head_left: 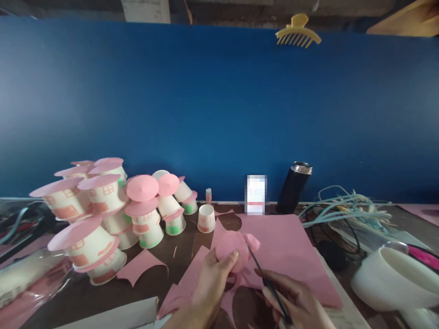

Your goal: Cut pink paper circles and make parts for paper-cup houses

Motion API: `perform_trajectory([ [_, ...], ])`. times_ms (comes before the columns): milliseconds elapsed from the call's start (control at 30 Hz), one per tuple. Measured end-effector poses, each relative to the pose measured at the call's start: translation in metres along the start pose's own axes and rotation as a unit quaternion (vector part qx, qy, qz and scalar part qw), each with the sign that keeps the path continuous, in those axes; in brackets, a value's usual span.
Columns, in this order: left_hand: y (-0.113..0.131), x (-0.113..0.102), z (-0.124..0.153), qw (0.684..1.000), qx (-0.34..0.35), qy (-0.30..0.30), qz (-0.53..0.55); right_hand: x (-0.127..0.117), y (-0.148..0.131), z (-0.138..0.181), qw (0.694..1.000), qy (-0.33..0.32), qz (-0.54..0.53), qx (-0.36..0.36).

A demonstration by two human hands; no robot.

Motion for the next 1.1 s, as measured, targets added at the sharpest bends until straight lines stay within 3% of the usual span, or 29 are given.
perform_trajectory([
  [433,-0.0047,0.0012,-0.0024,0.999,-0.025,0.030,0.021,0.0027,-0.0018,0.0020,1.000,0.017,0.018,0.001],
  [967,-0.0095,0.0005,-0.0088,0.999,-0.018,0.033,0.023,0.0018,0.0005,0.0023,1.000,0.009,0.009,-0.004],
  [1100,-0.0092,0.0007,-0.0091,0.999,-0.009,0.041,0.028,0.0036,0.0004,0.0029,0.999,0.034,0.002,-0.007],
])
Point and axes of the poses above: each hand's wrist, its own z-axis away from the middle knuckle, its own x-axis out of the palm, y = z × x, the point moved 1 cm from there along -z, towards the middle knuckle, and after that the axes turned 14 degrees about y, right-handed, at the moved point
